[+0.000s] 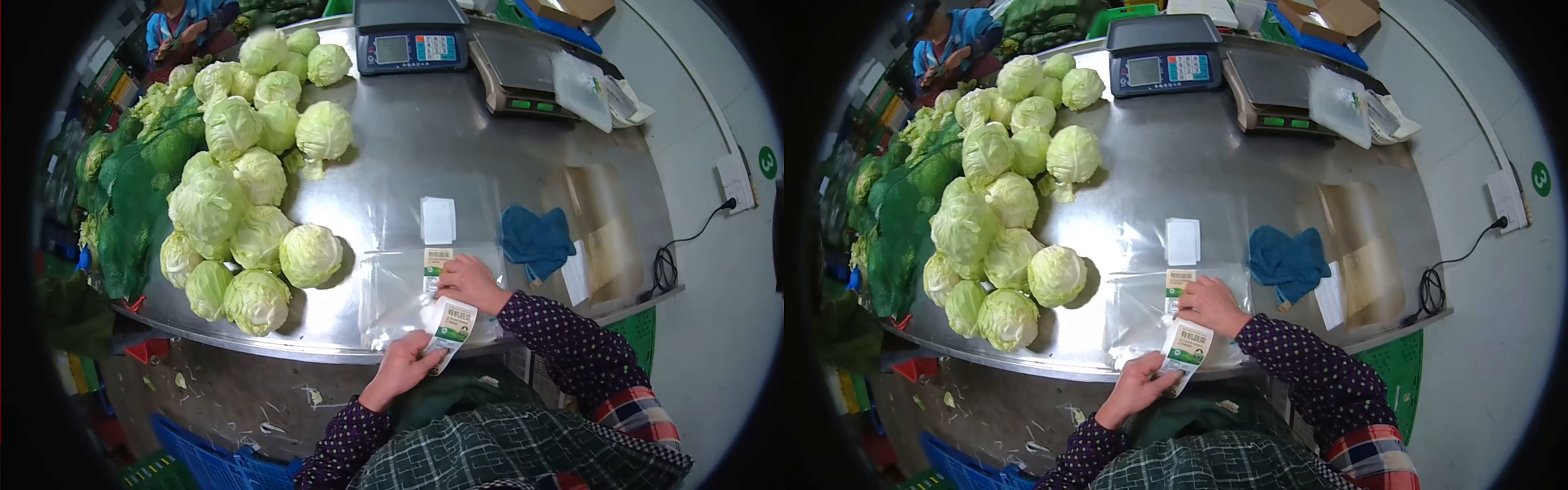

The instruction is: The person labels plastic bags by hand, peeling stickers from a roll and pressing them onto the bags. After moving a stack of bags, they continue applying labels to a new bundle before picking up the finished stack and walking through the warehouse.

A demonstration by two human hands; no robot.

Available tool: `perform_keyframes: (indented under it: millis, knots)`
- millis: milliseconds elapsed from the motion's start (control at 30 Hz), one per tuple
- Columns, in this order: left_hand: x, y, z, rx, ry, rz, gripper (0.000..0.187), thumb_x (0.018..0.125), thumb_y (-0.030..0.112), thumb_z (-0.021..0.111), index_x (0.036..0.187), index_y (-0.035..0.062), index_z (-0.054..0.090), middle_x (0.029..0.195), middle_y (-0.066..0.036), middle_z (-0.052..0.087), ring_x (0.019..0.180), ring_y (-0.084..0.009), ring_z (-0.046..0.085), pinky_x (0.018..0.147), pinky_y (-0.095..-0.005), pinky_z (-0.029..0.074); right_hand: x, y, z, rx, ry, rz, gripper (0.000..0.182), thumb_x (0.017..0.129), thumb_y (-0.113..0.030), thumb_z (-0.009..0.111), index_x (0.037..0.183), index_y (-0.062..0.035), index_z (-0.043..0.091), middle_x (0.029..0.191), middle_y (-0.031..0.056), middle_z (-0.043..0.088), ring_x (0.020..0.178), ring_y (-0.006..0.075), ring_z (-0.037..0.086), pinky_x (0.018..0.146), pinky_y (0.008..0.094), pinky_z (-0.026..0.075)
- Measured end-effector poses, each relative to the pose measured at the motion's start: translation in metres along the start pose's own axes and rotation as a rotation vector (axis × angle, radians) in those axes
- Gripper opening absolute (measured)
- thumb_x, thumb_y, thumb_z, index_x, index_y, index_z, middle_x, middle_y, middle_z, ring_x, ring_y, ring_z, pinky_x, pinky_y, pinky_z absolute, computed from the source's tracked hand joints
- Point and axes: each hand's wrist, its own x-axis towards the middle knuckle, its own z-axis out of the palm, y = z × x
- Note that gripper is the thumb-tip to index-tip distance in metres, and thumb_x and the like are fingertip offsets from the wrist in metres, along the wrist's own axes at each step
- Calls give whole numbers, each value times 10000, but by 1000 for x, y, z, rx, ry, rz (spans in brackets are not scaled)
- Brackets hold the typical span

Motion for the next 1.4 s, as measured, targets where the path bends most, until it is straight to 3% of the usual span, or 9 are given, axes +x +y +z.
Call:
perform_keyframes:
  millis: [67, 100, 133, 200, 1033, 1167, 1267, 1333, 1400]
  knots:
    - [12, -22, 1, 177, 69, 101, 182, 815, 156, 692, 893, 15, 607, 905, -163, 573, 846, -312, 552, 719, -396, 456, 3, 3, 5, -226, -174, 63, 151, 776, -307, 601, 815, -171, 653, 883, 20, 582, 924, 258, 542, 799, 405, 408]
    - [15, -17, -1, 133, 79, 23, 201, 814, 167, 694, 881, 14, 583, 943, -162, 567, 900, -317, 547, 781, -392, 456, -1, 9, 9, -83, 37, -83, 150, 757, -283, 602, 839, -166, 648, 895, 18, 588, 923, 253, 543, 803, 405, 410]
    - [22, -45, 3, 128, 126, 209, 307, 813, 196, 721, 1049, 18, 635, 1063, -158, 591, 1003, -304, 566, 885, -380, 462, 0, 7, 6, -75, 25, -78, 180, 741, -263, 627, 889, -163, 647, 911, 19, 588, 936, 255, 536, 807, 407, 405]
    - [25, -43, 1, 177, 108, 126, 295, 821, 220, 722, 1028, 20, 660, 1145, -165, 608, 1114, -314, 551, 921, -373, 454, -4, 3, -2, -14, 79, -130, 211, 722, -239, 658, 918, -161, 646, 927, 23, 586, 952, 259, 528, 809, 402, 397]
    - [29, -63, 10, 199, 45, 53, 259, 854, 227, 684, 1036, 42, 682, 1153, -140, 612, 1163, -302, 509, 986, -370, 399, -8, -11, -2, -176, 16, -103, 217, 721, -275, 667, 909, -165, 663, 887, 6, 597, 941, 246, 527, 828, 400, 393]
    - [29, -75, 14, 146, 118, 129, 263, 852, 222, 686, 1049, 49, 682, 1139, -144, 612, 1136, -305, 519, 985, -371, 399, 12, 8, -16, 211, -227, 139, 93, 807, -205, 643, 861, -130, 659, 885, 87, 625, 862, 270, 601, 745, 400, 473]
    - [31, -79, 17, 165, 127, 158, 301, 842, 249, 686, 1038, 22, 661, 1149, -179, 595, 1134, -330, 520, 989, -397, 397, 48, 15, -106, 527, 680, 322, 119, 806, -106, 680, 847, -7, 627, 745, 12, 611, 723, 122, 568, 697, 292, 474]
    - [30, -72, 14, 104, 101, 115, 305, 845, 247, 687, 1053, 25, 668, 1169, -178, 594, 1170, -330, 506, 1011, -403, 386, 45, 25, -153, 597, 923, 389, 140, 774, -114, 713, 851, -24, 638, 750, 57, 630, 689, 162, 596, 681, 300, 476]
    - [30, -76, 13, 125, 94, 127, 303, 846, 246, 686, 1051, 24, 670, 1178, -176, 591, 1180, -329, 502, 1014, -405, 384, 19, 40, -132, 392, 747, 436, 171, 760, -144, 727, 847, -24, 643, 775, 85, 634, 718, 200, 609, 691, 321, 479]
